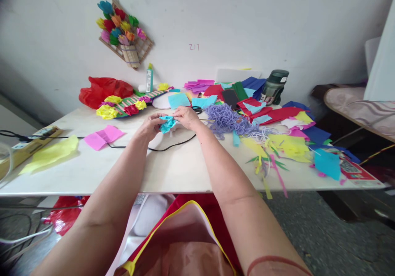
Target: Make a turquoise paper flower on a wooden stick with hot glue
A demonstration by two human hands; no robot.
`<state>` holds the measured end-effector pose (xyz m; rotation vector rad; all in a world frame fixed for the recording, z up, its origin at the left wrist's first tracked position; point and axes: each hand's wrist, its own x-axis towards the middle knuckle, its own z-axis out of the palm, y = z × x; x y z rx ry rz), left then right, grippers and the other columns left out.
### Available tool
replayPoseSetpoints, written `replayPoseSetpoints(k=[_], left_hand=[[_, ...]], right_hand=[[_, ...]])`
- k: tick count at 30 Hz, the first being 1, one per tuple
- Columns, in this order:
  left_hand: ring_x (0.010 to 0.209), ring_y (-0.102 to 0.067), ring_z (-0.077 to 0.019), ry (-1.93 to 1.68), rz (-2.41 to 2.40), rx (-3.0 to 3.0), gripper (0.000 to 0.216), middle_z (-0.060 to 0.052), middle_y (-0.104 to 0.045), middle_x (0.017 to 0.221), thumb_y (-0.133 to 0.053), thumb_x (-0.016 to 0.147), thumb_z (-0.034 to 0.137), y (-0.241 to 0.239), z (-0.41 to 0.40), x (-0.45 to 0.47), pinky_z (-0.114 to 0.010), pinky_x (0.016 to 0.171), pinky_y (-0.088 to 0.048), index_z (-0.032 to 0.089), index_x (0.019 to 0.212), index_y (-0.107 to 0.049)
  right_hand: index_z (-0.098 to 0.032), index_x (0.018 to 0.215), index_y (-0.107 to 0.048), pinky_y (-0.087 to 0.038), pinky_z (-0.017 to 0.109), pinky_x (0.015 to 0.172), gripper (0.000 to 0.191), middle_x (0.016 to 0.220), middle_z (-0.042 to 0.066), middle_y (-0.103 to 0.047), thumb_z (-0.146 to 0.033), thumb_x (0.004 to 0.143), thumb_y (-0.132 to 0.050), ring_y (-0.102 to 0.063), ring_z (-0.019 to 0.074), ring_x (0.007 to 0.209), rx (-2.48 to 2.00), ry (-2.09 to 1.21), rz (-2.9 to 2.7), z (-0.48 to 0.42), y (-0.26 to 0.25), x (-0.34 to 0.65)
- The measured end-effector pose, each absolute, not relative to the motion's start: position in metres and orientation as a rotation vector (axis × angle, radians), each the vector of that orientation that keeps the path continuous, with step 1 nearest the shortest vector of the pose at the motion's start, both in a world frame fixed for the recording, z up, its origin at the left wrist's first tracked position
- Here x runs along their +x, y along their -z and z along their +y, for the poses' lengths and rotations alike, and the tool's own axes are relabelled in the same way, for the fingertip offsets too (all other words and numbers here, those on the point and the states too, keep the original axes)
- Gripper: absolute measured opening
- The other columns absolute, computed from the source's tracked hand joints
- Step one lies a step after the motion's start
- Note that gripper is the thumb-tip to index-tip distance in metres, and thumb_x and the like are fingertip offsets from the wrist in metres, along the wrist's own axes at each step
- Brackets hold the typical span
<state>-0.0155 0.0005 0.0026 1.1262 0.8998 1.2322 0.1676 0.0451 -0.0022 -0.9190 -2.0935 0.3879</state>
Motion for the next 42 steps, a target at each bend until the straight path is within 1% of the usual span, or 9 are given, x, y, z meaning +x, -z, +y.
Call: replayPoseSetpoints(k=[11, 14, 17, 21, 24, 29, 32, 39, 42], left_hand=[[0.053, -0.058, -0.0116, -1.244, 0.883, 1.047, 0.026, 0.000, -0.063, 0.060, -0.079, 0.051, 0.016, -0.001, 0.002, -0.012, -0.023, 0.050, -0.047, 0.013, 0.072, -0.064], [0.051, -0.058, -0.0122, -1.246, 0.922, 1.107, 0.030, 0.000, -0.063, 0.058, -0.082, 0.049, 0.020, 0.000, 0.003, -0.011, -0.024, 0.051, -0.048, 0.014, 0.071, -0.064], [0.051, -0.059, -0.0131, -1.299, 0.926, 1.122, 0.036, -0.001, -0.065, 0.059, -0.083, 0.044, 0.021, 0.001, 0.004, -0.011, -0.025, 0.051, -0.048, 0.013, 0.074, -0.065], [0.054, -0.061, -0.0136, -1.373, 0.900, 1.131, 0.048, -0.001, -0.069, 0.067, -0.083, 0.042, 0.021, 0.001, 0.004, -0.013, -0.024, 0.051, -0.047, 0.013, 0.086, -0.068], [0.058, -0.063, -0.0143, -1.365, 0.888, 1.196, 0.050, -0.002, -0.070, 0.071, -0.084, 0.044, 0.022, 0.003, 0.004, -0.015, -0.025, 0.055, -0.048, 0.013, 0.090, -0.070], [0.063, -0.062, -0.0137, -1.404, 0.901, 1.349, 0.040, -0.002, -0.070, 0.074, -0.084, 0.047, 0.022, 0.005, 0.005, -0.017, -0.026, 0.064, -0.049, 0.014, 0.083, -0.072], [0.065, -0.061, -0.0149, -1.402, 0.918, 1.399, 0.038, -0.002, -0.070, 0.074, -0.085, 0.046, 0.023, 0.004, 0.004, -0.017, -0.028, 0.066, -0.049, 0.014, 0.081, -0.072], [0.065, -0.061, -0.0153, -1.390, 0.913, 1.415, 0.037, -0.002, -0.070, 0.075, -0.085, 0.047, 0.025, 0.005, 0.004, -0.018, -0.029, 0.066, -0.049, 0.015, 0.081, -0.073], [0.063, -0.061, -0.0143, -1.359, 0.886, 1.371, 0.039, -0.002, -0.070, 0.074, -0.085, 0.046, 0.024, 0.003, 0.003, -0.019, -0.028, 0.064, -0.049, 0.015, 0.082, -0.072]], right_hand=[[-0.024, 0.096, -0.081, -0.043, 0.030, 0.071, 0.028, 0.106, 0.005, -0.072, -0.015, 0.085, -0.057, -0.063, 0.0205, 0.091, -1.168, -0.005, -2.183, 0.027, -0.008, 0.163], [-0.023, 0.095, -0.080, -0.039, 0.029, 0.066, 0.027, 0.109, 0.006, -0.072, -0.021, 0.089, -0.054, -0.063, 0.0202, 0.089, -1.225, 0.109, -2.220, 0.018, -0.011, 0.160], [-0.024, 0.100, -0.078, -0.035, 0.029, 0.062, 0.033, 0.114, 0.005, -0.071, -0.025, 0.096, -0.045, -0.062, 0.0189, 0.088, -1.255, 0.224, -2.256, 0.011, -0.013, 0.158], [-0.027, 0.106, -0.076, -0.033, 0.027, 0.061, 0.036, 0.117, 0.005, -0.069, -0.025, 0.098, -0.041, -0.060, 0.0173, 0.088, -1.252, 0.278, -2.285, 0.010, -0.013, 0.160], [-0.027, 0.106, -0.077, -0.036, 0.026, 0.064, 0.033, 0.111, 0.005, -0.069, -0.026, 0.096, -0.046, -0.061, 0.0175, 0.089, -1.201, 0.223, -2.279, 0.017, -0.011, 0.164], [-0.022, 0.105, -0.079, -0.044, 0.027, 0.073, 0.032, 0.097, 0.006, -0.070, -0.017, 0.085, -0.055, -0.062, 0.0175, 0.086, -1.051, -0.014, -2.232, 0.033, -0.003, 0.170], [-0.019, 0.099, -0.081, -0.046, 0.027, 0.072, 0.034, 0.091, 0.006, -0.072, -0.011, 0.078, -0.055, -0.062, 0.0166, 0.080, -0.971, -0.185, -2.174, 0.041, 0.002, 0.173], [-0.017, 0.082, -0.080, -0.047, 0.026, 0.070, 0.020, 0.080, 0.005, -0.072, -0.022, 0.081, -0.061, -0.063, 0.0146, 0.074, -0.773, -0.429, -2.048, 0.048, 0.006, 0.177], [-0.018, 0.082, -0.080, -0.048, 0.026, 0.069, 0.017, 0.078, 0.004, -0.072, -0.026, 0.080, -0.065, -0.063, 0.0141, 0.074, -0.732, -0.535, -2.002, 0.046, 0.005, 0.178]])
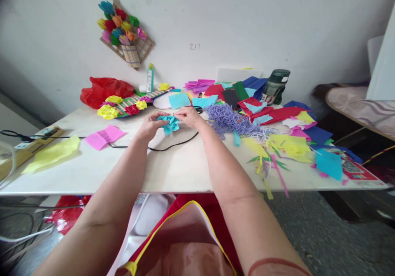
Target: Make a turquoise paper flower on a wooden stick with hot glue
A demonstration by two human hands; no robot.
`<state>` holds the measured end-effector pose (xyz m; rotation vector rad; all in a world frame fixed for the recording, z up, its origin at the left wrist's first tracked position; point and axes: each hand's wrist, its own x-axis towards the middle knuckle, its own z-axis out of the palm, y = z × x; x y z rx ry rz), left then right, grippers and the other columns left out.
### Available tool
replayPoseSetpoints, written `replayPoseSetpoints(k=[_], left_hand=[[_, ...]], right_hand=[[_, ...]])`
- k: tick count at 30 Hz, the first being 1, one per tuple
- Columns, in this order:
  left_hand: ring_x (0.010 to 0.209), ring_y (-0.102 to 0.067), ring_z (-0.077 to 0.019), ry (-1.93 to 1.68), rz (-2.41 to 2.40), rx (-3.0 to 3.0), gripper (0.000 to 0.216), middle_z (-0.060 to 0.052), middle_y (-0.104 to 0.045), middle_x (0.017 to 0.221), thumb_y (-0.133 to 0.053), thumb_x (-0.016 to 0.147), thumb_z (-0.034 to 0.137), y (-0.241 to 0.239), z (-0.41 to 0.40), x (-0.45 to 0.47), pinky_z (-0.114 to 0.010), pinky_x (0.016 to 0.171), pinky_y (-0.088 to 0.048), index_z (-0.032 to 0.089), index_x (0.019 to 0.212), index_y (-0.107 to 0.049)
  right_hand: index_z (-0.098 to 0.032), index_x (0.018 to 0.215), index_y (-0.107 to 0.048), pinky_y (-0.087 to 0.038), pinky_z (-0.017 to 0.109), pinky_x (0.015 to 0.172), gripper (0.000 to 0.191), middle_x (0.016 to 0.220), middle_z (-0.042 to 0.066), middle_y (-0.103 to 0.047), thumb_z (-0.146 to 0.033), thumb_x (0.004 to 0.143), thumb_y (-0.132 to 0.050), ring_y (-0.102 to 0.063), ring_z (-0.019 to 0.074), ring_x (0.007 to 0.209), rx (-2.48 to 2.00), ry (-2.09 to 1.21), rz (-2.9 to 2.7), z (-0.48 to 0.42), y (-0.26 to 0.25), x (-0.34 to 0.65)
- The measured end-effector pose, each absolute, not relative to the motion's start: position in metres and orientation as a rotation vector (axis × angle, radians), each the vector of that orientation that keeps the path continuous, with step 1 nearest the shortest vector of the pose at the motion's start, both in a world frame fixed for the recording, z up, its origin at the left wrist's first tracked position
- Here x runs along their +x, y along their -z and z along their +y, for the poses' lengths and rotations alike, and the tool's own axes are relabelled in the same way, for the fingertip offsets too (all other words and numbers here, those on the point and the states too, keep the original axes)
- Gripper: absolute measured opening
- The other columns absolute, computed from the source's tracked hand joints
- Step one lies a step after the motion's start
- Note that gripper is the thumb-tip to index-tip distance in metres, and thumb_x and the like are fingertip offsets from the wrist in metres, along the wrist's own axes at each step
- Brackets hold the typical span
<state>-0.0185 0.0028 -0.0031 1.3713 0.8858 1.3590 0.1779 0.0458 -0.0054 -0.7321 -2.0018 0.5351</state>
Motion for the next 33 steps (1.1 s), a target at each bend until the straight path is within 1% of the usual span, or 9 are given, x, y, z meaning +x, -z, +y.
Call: replayPoseSetpoints(k=[4, 8, 12, 18, 23, 27, 33], left_hand=[[0.061, -0.062, -0.0141, -1.343, 0.856, 1.281, 0.043, -0.001, -0.070, 0.073, -0.085, 0.045, 0.022, 0.0007, 0.0006, -0.0179, -0.026, 0.059, -0.049, 0.015, 0.085, -0.071], [0.061, -0.063, -0.0141, -1.355, 0.837, 1.244, 0.044, -0.001, -0.070, 0.072, -0.085, 0.043, 0.021, 0.0005, 0.0010, -0.0175, -0.025, 0.059, -0.050, 0.016, 0.084, -0.069], [0.061, -0.062, -0.0141, -1.362, 0.849, 1.256, 0.044, 0.000, -0.069, 0.071, -0.085, 0.043, 0.021, 0.0014, 0.0023, -0.0182, -0.025, 0.059, -0.049, 0.015, 0.083, -0.069], [0.060, -0.062, -0.0139, -1.336, 0.856, 1.261, 0.043, 0.000, -0.069, 0.069, -0.086, 0.041, 0.021, 0.0011, 0.0017, -0.0195, -0.025, 0.057, -0.048, 0.015, 0.080, -0.069], [0.059, -0.062, -0.0135, -1.310, 0.826, 1.219, 0.042, -0.001, -0.070, 0.071, -0.085, 0.045, 0.023, 0.0010, 0.0012, -0.0197, -0.024, 0.055, -0.047, 0.016, 0.083, -0.069], [0.058, -0.061, -0.0131, -1.313, 0.822, 1.166, 0.038, 0.000, -0.067, 0.067, -0.083, 0.050, 0.027, 0.0003, 0.0016, -0.0191, -0.024, 0.055, -0.046, 0.016, 0.084, -0.069], [0.058, -0.061, -0.0121, -1.382, 0.840, 1.153, 0.042, 0.001, -0.068, 0.070, -0.084, 0.050, 0.029, 0.0010, 0.0023, -0.0181, -0.024, 0.055, -0.046, 0.017, 0.087, -0.069]], right_hand=[[-0.018, 0.084, -0.080, -0.049, 0.026, 0.072, 0.018, 0.079, 0.004, -0.072, -0.029, 0.080, -0.066, -0.064, 0.0141, 0.077, -0.708, -0.628, -1.961, 0.0407, 0.0021, 0.1786], [-0.018, 0.085, -0.080, -0.050, 0.026, 0.074, 0.018, 0.080, 0.004, -0.071, -0.029, 0.081, -0.067, -0.064, 0.0142, 0.079, -0.706, -0.633, -1.955, 0.0401, 0.0003, 0.1779], [-0.019, 0.087, -0.080, -0.050, 0.026, 0.072, 0.019, 0.081, 0.003, -0.071, -0.032, 0.081, -0.067, -0.063, 0.0142, 0.079, -0.709, -0.648, -1.979, 0.0434, 0.0015, 0.1770], [-0.018, 0.090, -0.080, -0.050, 0.026, 0.074, 0.022, 0.083, 0.004, -0.071, -0.033, 0.084, -0.064, -0.064, 0.0141, 0.080, -0.694, -0.706, -2.021, 0.0451, 0.0033, 0.1770], [-0.017, 0.087, -0.080, -0.049, 0.026, 0.074, 0.021, 0.078, 0.003, -0.069, -0.032, 0.085, -0.064, -0.062, 0.0137, 0.077, -0.709, -0.577, -2.052, 0.0461, 0.0024, 0.1770], [-0.018, 0.087, -0.079, -0.047, 0.024, 0.070, 0.022, 0.077, 0.003, -0.068, -0.033, 0.086, -0.064, -0.060, 0.0129, 0.075, -0.698, -0.524, -2.018, 0.0479, 0.0042, 0.1736], [-0.017, 0.085, -0.079, -0.046, 0.025, 0.070, 0.024, 0.077, 0.003, -0.067, -0.034, 0.087, -0.063, -0.059, 0.0124, 0.073, -0.674, -0.503, -1.998, 0.0468, 0.0053, 0.1698]])
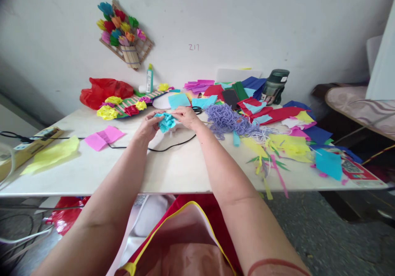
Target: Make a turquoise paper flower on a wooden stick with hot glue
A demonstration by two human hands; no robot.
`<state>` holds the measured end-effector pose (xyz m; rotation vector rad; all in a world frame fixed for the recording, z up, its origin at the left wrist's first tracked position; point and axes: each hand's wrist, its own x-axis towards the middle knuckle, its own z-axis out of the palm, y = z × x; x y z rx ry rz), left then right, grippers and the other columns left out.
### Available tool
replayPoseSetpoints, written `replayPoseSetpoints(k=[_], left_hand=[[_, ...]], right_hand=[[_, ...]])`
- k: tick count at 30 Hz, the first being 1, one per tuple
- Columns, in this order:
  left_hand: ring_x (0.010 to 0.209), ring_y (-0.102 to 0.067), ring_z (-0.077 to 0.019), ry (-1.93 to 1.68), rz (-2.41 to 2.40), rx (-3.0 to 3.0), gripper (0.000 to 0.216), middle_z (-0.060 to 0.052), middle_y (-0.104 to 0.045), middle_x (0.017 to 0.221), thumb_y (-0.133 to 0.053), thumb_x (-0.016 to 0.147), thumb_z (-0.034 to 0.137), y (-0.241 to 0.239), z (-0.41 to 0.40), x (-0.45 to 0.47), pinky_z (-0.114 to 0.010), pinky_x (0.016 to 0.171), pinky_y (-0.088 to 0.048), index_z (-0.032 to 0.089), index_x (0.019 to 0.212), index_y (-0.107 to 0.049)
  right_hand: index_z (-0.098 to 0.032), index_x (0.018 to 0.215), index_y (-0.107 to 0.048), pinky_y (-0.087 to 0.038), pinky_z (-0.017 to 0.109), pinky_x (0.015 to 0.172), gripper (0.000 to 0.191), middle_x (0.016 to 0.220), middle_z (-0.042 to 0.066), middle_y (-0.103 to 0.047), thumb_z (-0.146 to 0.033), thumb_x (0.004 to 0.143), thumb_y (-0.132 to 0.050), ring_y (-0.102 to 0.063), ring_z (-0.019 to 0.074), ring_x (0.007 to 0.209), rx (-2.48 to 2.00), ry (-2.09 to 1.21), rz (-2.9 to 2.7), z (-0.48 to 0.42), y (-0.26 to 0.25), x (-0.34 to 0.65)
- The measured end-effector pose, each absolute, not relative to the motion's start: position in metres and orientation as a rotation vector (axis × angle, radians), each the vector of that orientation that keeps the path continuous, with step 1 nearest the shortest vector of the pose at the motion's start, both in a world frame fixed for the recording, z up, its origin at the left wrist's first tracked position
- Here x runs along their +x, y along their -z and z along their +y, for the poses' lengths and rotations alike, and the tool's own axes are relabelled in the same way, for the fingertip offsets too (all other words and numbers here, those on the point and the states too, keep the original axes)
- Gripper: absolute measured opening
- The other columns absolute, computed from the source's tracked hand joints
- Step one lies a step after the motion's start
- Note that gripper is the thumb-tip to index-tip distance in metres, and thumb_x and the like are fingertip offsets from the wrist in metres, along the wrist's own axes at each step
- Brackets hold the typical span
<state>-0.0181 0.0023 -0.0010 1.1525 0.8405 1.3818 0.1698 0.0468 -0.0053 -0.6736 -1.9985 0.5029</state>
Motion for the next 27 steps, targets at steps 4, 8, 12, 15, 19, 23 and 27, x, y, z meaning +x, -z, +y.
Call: replayPoseSetpoints(k=[4, 8, 12, 15, 19, 23, 27], left_hand=[[0.058, -0.061, -0.0113, -1.430, 0.832, 1.165, 0.044, 0.002, -0.068, 0.071, -0.084, 0.051, 0.029, 0.0024, 0.0036, -0.0180, -0.023, 0.056, -0.046, 0.018, 0.089, -0.068], [0.057, -0.061, -0.0118, -1.456, 0.828, 1.144, 0.041, 0.002, -0.068, 0.069, -0.084, 0.049, 0.030, 0.0032, 0.0048, -0.0176, -0.023, 0.054, -0.047, 0.018, 0.084, -0.068], [0.056, -0.060, -0.0125, -1.454, 0.818, 1.115, 0.037, 0.001, -0.067, 0.068, -0.082, 0.050, 0.029, 0.0043, 0.0053, -0.0158, -0.024, 0.053, -0.047, 0.018, 0.082, -0.068], [0.057, -0.060, -0.0127, -1.437, 0.787, 1.077, 0.033, 0.001, -0.066, 0.068, -0.081, 0.052, 0.027, 0.0047, 0.0047, -0.0140, -0.025, 0.055, -0.049, 0.017, 0.081, -0.067], [0.062, -0.061, -0.0155, -1.385, 0.799, 1.005, 0.026, -0.001, -0.066, 0.070, -0.076, 0.057, 0.023, 0.0036, 0.0036, -0.0143, -0.029, 0.059, -0.053, 0.017, 0.080, -0.066], [0.061, -0.062, -0.0178, -1.298, 0.877, 0.865, 0.020, -0.003, -0.067, 0.071, -0.070, 0.059, 0.022, 0.0026, 0.0058, -0.0185, -0.032, 0.057, -0.054, 0.018, 0.078, -0.065], [0.056, -0.061, -0.0173, -1.224, 0.903, 0.775, 0.019, -0.005, -0.067, 0.068, -0.068, 0.059, 0.023, 0.0026, 0.0086, -0.0226, -0.033, 0.057, -0.054, 0.017, 0.077, -0.066]], right_hand=[[-0.016, 0.090, -0.079, -0.046, 0.026, 0.072, 0.026, 0.079, 0.004, -0.068, -0.035, 0.088, -0.061, -0.059, 0.0135, 0.075, -0.689, -0.520, -2.000, 0.0455, 0.0046, 0.1685], [-0.015, 0.091, -0.079, -0.047, 0.028, 0.075, 0.026, 0.081, 0.005, -0.069, -0.034, 0.087, -0.062, -0.060, 0.0148, 0.078, -0.684, -0.550, -1.962, 0.0468, 0.0066, 0.1662], [-0.017, 0.089, -0.080, -0.047, 0.027, 0.074, 0.023, 0.080, 0.004, -0.070, -0.032, 0.086, -0.063, -0.060, 0.0144, 0.077, -0.681, -0.558, -1.938, 0.0491, 0.0091, 0.1651], [-0.017, 0.088, -0.080, -0.048, 0.028, 0.075, 0.022, 0.080, 0.004, -0.070, -0.032, 0.086, -0.063, -0.061, 0.0144, 0.078, -0.660, -0.560, -1.941, 0.0494, 0.0096, 0.1651], [-0.017, 0.088, -0.079, -0.049, 0.028, 0.076, 0.023, 0.084, 0.005, -0.071, -0.034, 0.087, -0.064, -0.062, 0.0148, 0.080, -0.637, -0.564, -1.947, 0.0477, 0.0096, 0.1641], [-0.018, 0.090, -0.079, -0.050, 0.028, 0.075, 0.023, 0.086, 0.006, -0.072, -0.035, 0.087, -0.064, -0.063, 0.0146, 0.080, -0.621, -0.575, -1.956, 0.0471, 0.0105, 0.1621], [-0.019, 0.091, -0.080, -0.051, 0.028, 0.076, 0.022, 0.086, 0.006, -0.073, -0.034, 0.087, -0.065, -0.064, 0.0150, 0.081, -0.620, -0.521, -1.985, 0.0491, 0.0114, 0.1602]])
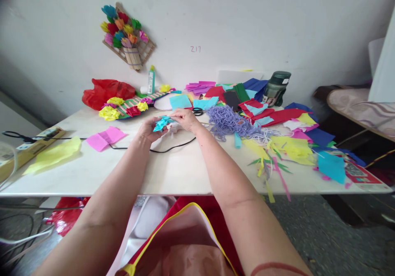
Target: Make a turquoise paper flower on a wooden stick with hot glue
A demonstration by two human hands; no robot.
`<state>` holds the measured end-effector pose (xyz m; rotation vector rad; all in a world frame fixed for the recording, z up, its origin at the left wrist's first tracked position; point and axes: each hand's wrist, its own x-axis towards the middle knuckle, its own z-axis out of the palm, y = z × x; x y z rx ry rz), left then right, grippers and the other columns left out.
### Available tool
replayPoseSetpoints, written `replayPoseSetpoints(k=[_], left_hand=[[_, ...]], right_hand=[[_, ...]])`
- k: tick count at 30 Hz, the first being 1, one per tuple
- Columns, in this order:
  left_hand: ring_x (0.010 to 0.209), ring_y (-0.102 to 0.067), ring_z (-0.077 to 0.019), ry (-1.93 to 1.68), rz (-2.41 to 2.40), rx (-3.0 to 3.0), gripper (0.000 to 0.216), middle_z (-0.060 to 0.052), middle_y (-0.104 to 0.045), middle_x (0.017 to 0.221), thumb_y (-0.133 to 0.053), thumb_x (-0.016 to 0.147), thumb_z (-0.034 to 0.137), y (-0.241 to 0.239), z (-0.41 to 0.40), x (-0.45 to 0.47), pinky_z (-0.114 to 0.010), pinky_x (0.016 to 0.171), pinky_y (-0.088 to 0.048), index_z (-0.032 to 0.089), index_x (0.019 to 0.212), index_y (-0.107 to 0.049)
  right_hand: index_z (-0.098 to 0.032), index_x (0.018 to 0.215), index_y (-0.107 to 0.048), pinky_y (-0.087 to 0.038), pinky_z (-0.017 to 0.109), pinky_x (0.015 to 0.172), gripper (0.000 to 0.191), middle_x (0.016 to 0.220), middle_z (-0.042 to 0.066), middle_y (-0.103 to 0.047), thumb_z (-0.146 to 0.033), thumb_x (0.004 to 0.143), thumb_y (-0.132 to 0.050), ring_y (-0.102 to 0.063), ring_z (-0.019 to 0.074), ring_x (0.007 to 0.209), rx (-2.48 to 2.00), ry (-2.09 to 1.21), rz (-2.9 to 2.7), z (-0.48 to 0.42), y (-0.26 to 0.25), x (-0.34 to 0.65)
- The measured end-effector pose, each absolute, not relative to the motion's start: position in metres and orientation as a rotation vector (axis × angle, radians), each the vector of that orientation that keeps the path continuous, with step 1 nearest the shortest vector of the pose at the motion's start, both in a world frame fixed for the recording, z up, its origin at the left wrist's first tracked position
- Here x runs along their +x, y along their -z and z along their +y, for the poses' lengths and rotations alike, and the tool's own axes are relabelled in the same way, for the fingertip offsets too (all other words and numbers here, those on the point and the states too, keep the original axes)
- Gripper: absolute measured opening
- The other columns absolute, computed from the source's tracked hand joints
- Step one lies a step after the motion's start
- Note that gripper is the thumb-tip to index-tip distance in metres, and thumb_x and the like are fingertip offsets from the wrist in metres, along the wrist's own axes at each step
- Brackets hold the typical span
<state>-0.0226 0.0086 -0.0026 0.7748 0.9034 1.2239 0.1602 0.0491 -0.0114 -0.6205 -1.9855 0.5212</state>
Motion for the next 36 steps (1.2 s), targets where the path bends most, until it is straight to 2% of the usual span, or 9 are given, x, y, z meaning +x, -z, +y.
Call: replayPoseSetpoints(k=[3, 9, 18, 22, 28, 36], left_hand=[[0.055, -0.060, -0.0169, -1.208, 0.875, 0.771, 0.025, -0.006, -0.068, 0.070, -0.068, 0.059, 0.024, 0.002, 0.009, -0.025, -0.032, 0.057, -0.053, 0.017, 0.083, -0.068], [0.064, -0.066, -0.0221, -1.225, 0.872, 0.856, 0.031, -0.007, -0.069, 0.074, -0.065, 0.063, 0.034, -0.002, 0.007, -0.028, -0.036, 0.061, -0.054, 0.017, 0.089, -0.069], [0.060, -0.064, -0.0158, -1.269, 0.867, 0.931, 0.035, -0.001, -0.068, 0.073, -0.072, 0.056, 0.015, -0.002, 0.001, -0.023, -0.029, 0.057, -0.054, 0.017, 0.090, -0.067], [0.060, -0.064, -0.0153, -1.283, 0.850, 0.931, 0.034, -0.001, -0.068, 0.072, -0.073, 0.056, 0.015, -0.001, 0.002, -0.023, -0.027, 0.055, -0.053, 0.017, 0.089, -0.066], [0.060, -0.064, -0.0151, -1.301, 0.832, 1.000, 0.039, -0.001, -0.069, 0.070, -0.076, 0.055, 0.015, 0.000, 0.002, -0.025, -0.027, 0.058, -0.053, 0.016, 0.093, -0.066], [0.057, -0.062, -0.0128, -1.331, 0.843, 1.259, 0.051, 0.000, -0.068, 0.071, -0.085, 0.050, 0.023, 0.002, 0.003, -0.025, -0.023, 0.054, -0.049, 0.015, 0.096, -0.066]], right_hand=[[-0.020, 0.091, -0.080, -0.051, 0.028, 0.077, 0.019, 0.086, 0.006, -0.073, -0.032, 0.087, -0.066, -0.065, 0.0155, 0.082, -0.623, -0.463, -2.005, 0.050, 0.011, 0.159], [-0.021, 0.094, -0.081, -0.049, 0.027, 0.076, 0.016, 0.089, 0.006, -0.073, -0.026, 0.087, -0.067, -0.066, 0.0156, 0.083, -0.735, -0.322, -2.062, 0.051, 0.009, 0.158], [-0.027, 0.094, -0.081, -0.044, 0.024, 0.071, 0.019, 0.100, 0.003, -0.076, -0.026, 0.089, -0.063, -0.067, 0.0158, 0.088, -0.846, -0.010, -2.193, 0.033, -0.005, 0.164], [-0.028, 0.093, -0.081, -0.043, 0.023, 0.070, 0.020, 0.100, 0.003, -0.076, -0.027, 0.090, -0.062, -0.066, 0.0154, 0.089, -0.863, 0.040, -2.206, 0.028, -0.009, 0.163], [-0.026, 0.095, -0.081, -0.043, 0.023, 0.067, 0.017, 0.096, 0.003, -0.077, -0.029, 0.087, -0.067, -0.067, 0.0146, 0.083, -0.889, -0.078, -2.188, 0.035, -0.005, 0.166], [-0.020, 0.092, -0.081, -0.049, 0.025, 0.075, 0.020, 0.091, 0.003, -0.079, -0.028, 0.085, -0.065, -0.070, 0.0170, 0.085, -0.915, -0.498, -2.137, 0.044, 0.006, 0.175]])
